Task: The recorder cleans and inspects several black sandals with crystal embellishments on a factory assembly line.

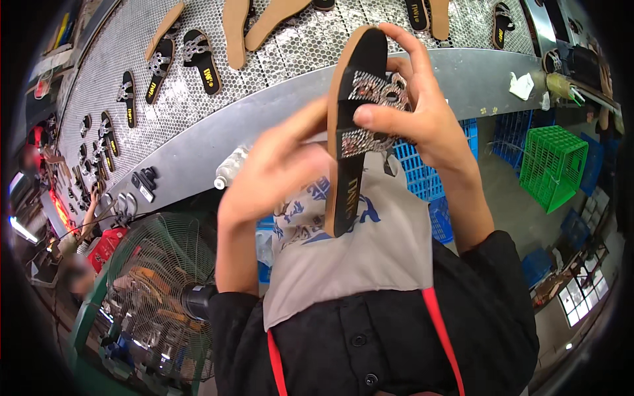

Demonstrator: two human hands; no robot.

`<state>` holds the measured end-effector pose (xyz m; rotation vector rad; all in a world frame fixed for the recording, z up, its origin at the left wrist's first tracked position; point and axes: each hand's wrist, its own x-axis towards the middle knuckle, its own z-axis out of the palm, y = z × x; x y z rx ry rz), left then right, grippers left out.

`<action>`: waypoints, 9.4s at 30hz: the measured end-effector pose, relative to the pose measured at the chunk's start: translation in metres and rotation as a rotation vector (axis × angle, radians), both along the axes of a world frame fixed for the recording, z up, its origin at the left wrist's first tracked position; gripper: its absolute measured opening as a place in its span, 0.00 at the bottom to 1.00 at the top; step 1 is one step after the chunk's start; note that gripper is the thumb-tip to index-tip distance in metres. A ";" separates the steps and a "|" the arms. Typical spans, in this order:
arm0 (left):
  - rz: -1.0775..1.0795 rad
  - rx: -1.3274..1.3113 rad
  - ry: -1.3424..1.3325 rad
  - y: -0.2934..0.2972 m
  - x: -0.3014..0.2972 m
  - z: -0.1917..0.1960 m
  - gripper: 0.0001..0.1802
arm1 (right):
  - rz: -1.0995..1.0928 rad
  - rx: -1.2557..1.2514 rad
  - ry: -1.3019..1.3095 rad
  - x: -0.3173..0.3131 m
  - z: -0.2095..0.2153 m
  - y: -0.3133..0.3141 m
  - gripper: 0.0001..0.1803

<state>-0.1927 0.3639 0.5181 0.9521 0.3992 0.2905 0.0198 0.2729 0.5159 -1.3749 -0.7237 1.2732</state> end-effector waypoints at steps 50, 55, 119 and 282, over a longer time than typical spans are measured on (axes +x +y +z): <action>0.366 -0.236 0.477 0.124 0.052 -0.094 0.38 | 0.194 0.991 1.084 0.054 0.010 0.166 0.34; 0.463 -0.120 0.419 0.120 0.058 -0.093 0.38 | 0.174 0.659 1.409 0.052 0.039 0.171 0.41; 0.355 0.012 -0.030 -0.027 -0.030 0.007 0.47 | -0.092 -0.263 0.707 -0.092 0.015 -0.042 0.21; 0.228 1.451 0.791 -0.013 -0.125 -0.260 0.29 | 0.200 -0.085 -1.208 -0.164 -0.231 0.005 0.28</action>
